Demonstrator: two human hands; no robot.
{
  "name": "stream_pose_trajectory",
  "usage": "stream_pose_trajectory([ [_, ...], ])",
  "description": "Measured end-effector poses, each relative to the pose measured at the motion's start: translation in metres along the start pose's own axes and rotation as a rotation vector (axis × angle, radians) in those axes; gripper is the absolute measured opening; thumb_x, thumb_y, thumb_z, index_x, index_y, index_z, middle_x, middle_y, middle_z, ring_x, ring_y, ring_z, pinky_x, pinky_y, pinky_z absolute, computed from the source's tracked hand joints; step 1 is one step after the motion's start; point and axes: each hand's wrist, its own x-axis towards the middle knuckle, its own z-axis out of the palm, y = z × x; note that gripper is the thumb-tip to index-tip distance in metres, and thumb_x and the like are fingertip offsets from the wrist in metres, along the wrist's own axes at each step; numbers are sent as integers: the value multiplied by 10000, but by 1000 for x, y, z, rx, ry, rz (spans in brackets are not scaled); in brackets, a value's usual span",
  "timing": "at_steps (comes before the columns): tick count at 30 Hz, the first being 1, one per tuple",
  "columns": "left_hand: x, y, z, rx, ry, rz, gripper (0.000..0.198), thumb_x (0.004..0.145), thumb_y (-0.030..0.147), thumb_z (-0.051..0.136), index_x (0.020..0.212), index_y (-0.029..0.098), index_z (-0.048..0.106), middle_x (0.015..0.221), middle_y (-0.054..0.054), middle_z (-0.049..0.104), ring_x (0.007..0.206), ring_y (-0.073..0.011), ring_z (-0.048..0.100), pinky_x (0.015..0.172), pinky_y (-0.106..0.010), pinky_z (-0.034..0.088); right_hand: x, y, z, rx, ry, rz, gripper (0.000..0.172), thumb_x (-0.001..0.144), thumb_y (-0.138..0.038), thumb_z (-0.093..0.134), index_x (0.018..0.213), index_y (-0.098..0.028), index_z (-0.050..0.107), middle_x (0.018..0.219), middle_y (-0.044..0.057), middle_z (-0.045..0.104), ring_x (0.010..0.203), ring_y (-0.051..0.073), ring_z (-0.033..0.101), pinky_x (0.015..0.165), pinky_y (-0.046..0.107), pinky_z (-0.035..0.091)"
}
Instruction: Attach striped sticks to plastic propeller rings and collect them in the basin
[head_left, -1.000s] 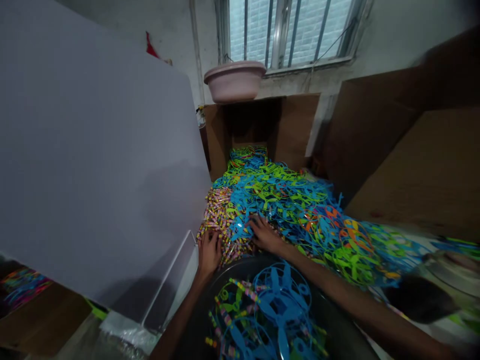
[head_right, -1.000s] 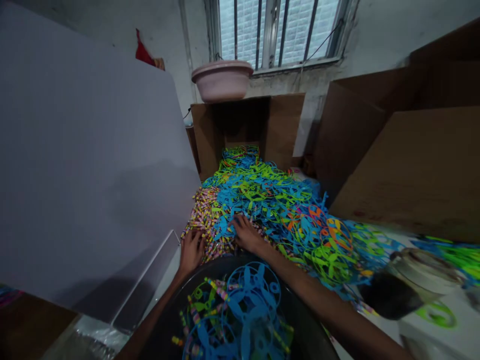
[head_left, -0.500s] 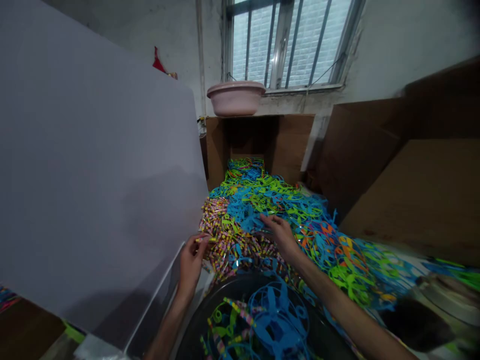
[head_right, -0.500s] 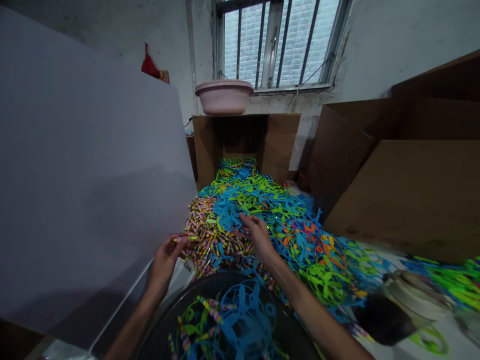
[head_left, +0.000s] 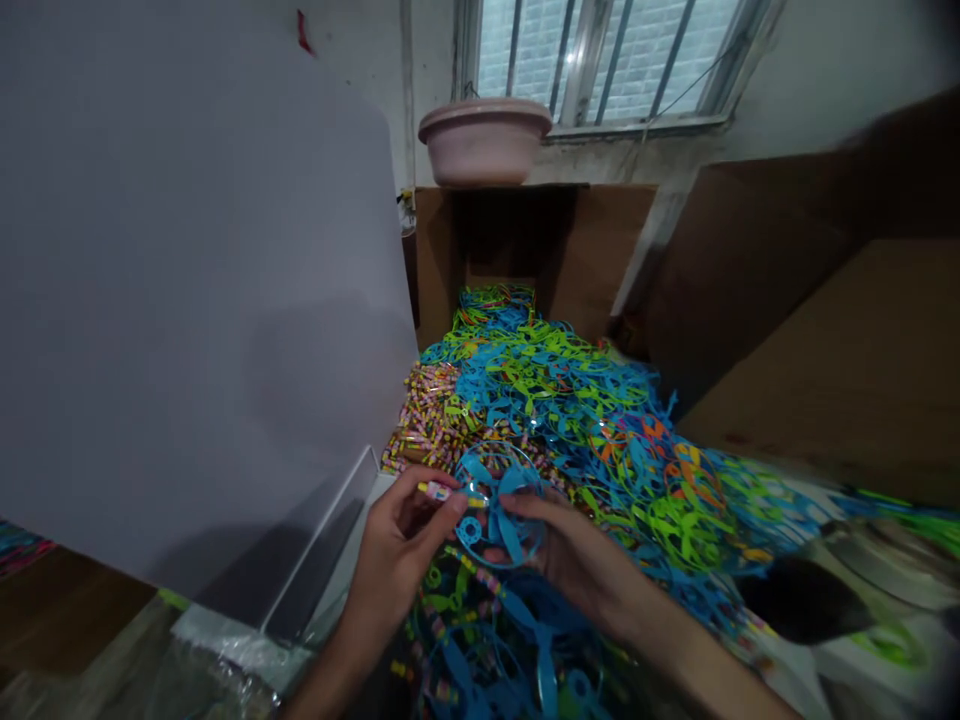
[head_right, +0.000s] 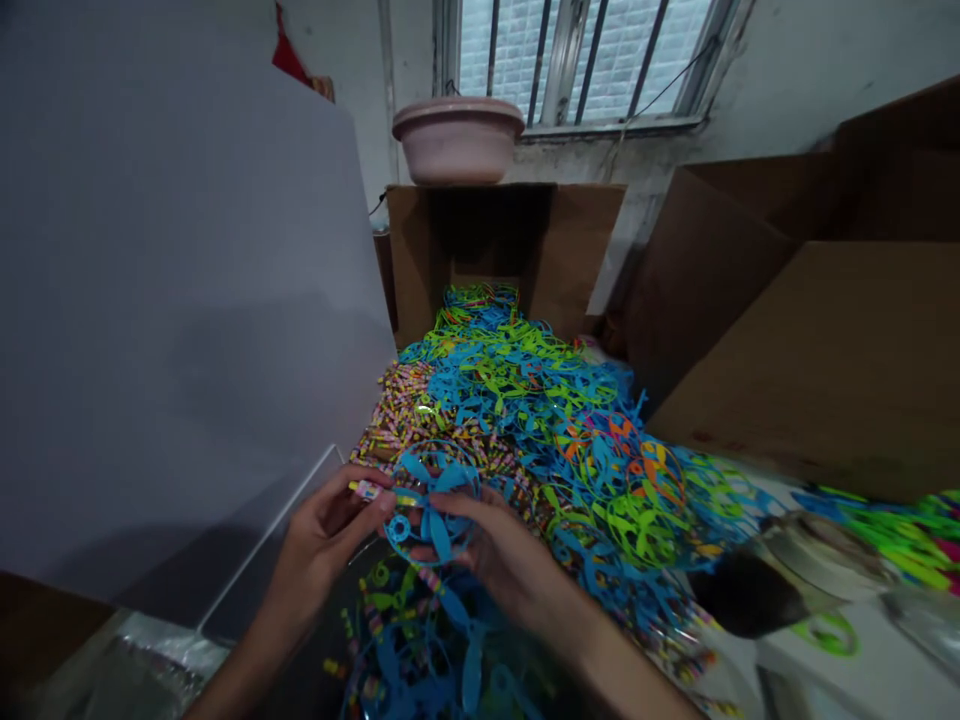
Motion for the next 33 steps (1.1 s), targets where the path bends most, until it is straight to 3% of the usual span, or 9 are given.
stream_pose_trajectory([
  [3,-5,1,-1,57,-44,16,217,796,389,737,898,208,674,817,-10,674,781,-176,643,694,-262,501,-4,1,-1,-36,12,38,164,766,-317,792,918,-287,741,981,42,773,779,238,721,659,394,582],
  [10,-8,6,-8,7,131,57,199,847,398,705,925,217,680,888,-17,691,787,-165,632,693,-246,508,-3,3,-6,-4,109,35,259,763,-366,796,1001,-282,737,939,36,774,725,227,717,651,392,586],
  [14,-7,3,-10,58,62,51,282,926,467,570,838,208,639,872,-39,688,820,-186,632,786,-295,508,-3,4,-4,-65,117,-2,346,722,-381,834,1022,-256,716,905,35,775,640,193,704,584,337,583],
  [19,-7,-2,-4,210,-109,-20,319,872,456,634,695,208,541,589,36,521,547,-130,510,521,-218,398,-2,7,-1,-48,161,29,340,719,-390,834,986,-229,700,869,28,768,577,175,690,583,332,569],
  [22,-7,-6,0,132,-124,-122,317,849,474,645,722,212,521,552,62,509,410,-92,457,398,-188,334,-4,8,0,13,145,13,251,731,-355,829,909,-237,698,875,20,761,643,197,710,658,364,565],
  [25,-9,-9,5,6,-164,-201,317,842,499,645,773,216,521,531,68,550,346,-94,494,321,-170,321,-6,8,1,57,178,-81,220,710,-323,850,849,-245,698,939,16,757,757,206,717,788,400,551],
  [30,-15,-15,17,-164,-167,-231,323,855,516,629,851,211,521,724,-11,699,500,-166,682,335,-185,420,-7,11,3,100,198,-220,202,742,-374,819,876,-255,725,1025,21,743,997,250,685,918,417,507],
  [33,-20,-16,20,-196,-222,-255,297,872,491,620,871,217,504,809,-42,727,591,-196,723,366,-202,464,-5,14,3,139,213,-222,197,718,-354,840,845,-254,728,1009,6,745,993,230,676,936,389,496],
])
